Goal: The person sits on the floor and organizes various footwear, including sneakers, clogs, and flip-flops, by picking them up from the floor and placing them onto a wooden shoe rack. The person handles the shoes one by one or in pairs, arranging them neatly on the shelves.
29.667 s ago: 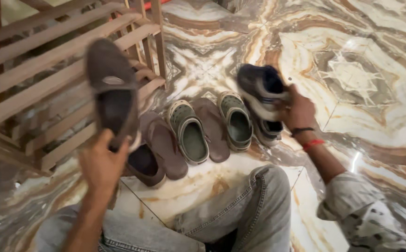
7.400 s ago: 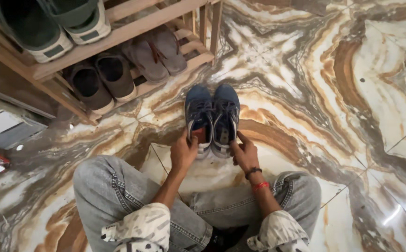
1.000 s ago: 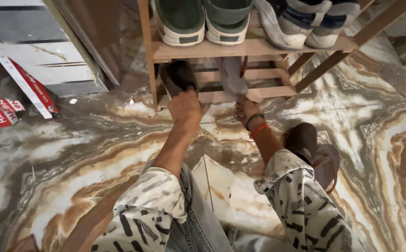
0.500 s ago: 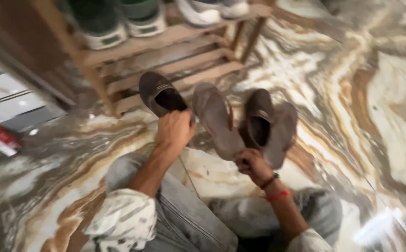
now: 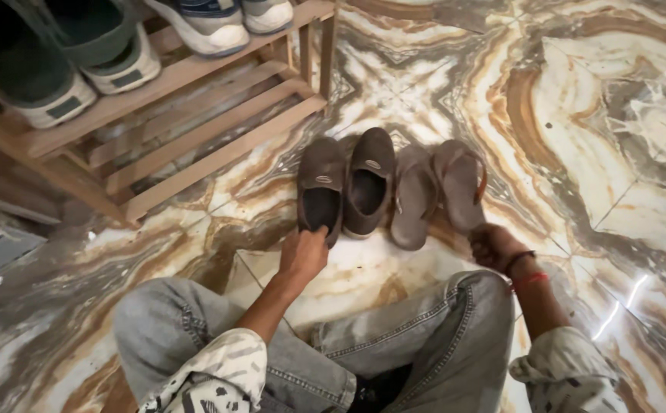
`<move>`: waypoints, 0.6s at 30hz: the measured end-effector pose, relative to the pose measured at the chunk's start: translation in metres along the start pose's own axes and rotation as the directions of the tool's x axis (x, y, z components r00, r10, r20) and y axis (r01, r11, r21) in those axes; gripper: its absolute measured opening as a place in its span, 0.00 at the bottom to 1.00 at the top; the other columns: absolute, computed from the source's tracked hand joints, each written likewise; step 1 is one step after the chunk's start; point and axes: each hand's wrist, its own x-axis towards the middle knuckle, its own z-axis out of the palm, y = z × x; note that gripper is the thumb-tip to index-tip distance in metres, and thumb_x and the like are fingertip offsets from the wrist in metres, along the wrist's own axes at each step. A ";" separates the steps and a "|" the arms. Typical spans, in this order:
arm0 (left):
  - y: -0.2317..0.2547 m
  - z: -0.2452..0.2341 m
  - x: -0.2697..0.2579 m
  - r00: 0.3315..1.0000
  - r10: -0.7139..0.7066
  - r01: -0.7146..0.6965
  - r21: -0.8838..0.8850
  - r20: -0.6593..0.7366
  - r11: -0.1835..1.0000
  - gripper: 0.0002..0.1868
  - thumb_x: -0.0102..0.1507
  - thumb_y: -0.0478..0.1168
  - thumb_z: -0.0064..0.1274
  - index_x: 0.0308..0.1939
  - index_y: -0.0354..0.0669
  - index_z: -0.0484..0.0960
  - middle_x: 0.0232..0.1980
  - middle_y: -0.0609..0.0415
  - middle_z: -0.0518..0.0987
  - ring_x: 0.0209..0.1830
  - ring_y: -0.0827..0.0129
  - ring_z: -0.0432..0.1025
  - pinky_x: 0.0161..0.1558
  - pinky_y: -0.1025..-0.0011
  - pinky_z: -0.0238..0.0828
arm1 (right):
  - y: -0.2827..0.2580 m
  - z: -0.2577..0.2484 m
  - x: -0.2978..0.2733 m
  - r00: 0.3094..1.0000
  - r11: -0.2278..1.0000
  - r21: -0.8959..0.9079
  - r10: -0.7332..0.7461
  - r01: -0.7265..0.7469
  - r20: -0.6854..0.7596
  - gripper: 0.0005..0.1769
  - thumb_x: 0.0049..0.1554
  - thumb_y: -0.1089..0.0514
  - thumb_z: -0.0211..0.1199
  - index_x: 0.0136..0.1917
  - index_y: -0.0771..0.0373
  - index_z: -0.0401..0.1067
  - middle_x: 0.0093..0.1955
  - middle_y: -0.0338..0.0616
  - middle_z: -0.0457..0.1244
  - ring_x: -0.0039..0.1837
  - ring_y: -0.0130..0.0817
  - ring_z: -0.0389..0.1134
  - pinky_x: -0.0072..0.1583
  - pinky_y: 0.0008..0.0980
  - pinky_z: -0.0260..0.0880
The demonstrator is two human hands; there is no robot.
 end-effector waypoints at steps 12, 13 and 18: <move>0.013 0.008 0.028 0.996 -0.091 0.087 -0.133 -0.022 0.987 0.14 0.59 0.41 0.56 0.48 0.43 0.81 0.31 0.36 0.81 0.32 0.41 0.78 0.36 0.47 0.75 | 0.026 -0.011 0.022 0.994 0.999 0.047 0.021 -0.016 -0.107 0.14 0.57 0.48 0.54 0.32 0.53 0.61 0.25 0.34 0.54 0.24 0.28 0.49 0.27 0.28 0.49; 0.015 0.009 0.028 0.996 -0.086 0.083 -0.129 -0.015 0.988 0.13 0.59 0.41 0.56 0.46 0.44 0.81 0.30 0.37 0.81 0.32 0.41 0.78 0.36 0.47 0.74 | 0.025 -0.012 0.021 0.997 0.997 0.072 0.012 -0.007 -0.078 0.15 0.57 0.48 0.56 0.32 0.51 0.59 0.25 0.32 0.53 0.24 0.27 0.48 0.27 0.28 0.48; 0.023 0.020 0.020 0.999 0.050 -0.050 -0.167 -0.005 0.985 0.10 0.59 0.46 0.56 0.39 0.45 0.83 0.30 0.39 0.81 0.31 0.42 0.77 0.36 0.47 0.74 | 0.023 -0.024 0.009 0.975 0.882 0.444 -0.071 0.161 -0.213 0.11 0.56 0.51 0.56 0.35 0.56 0.64 0.30 0.37 0.58 0.29 0.26 0.55 0.32 0.24 0.55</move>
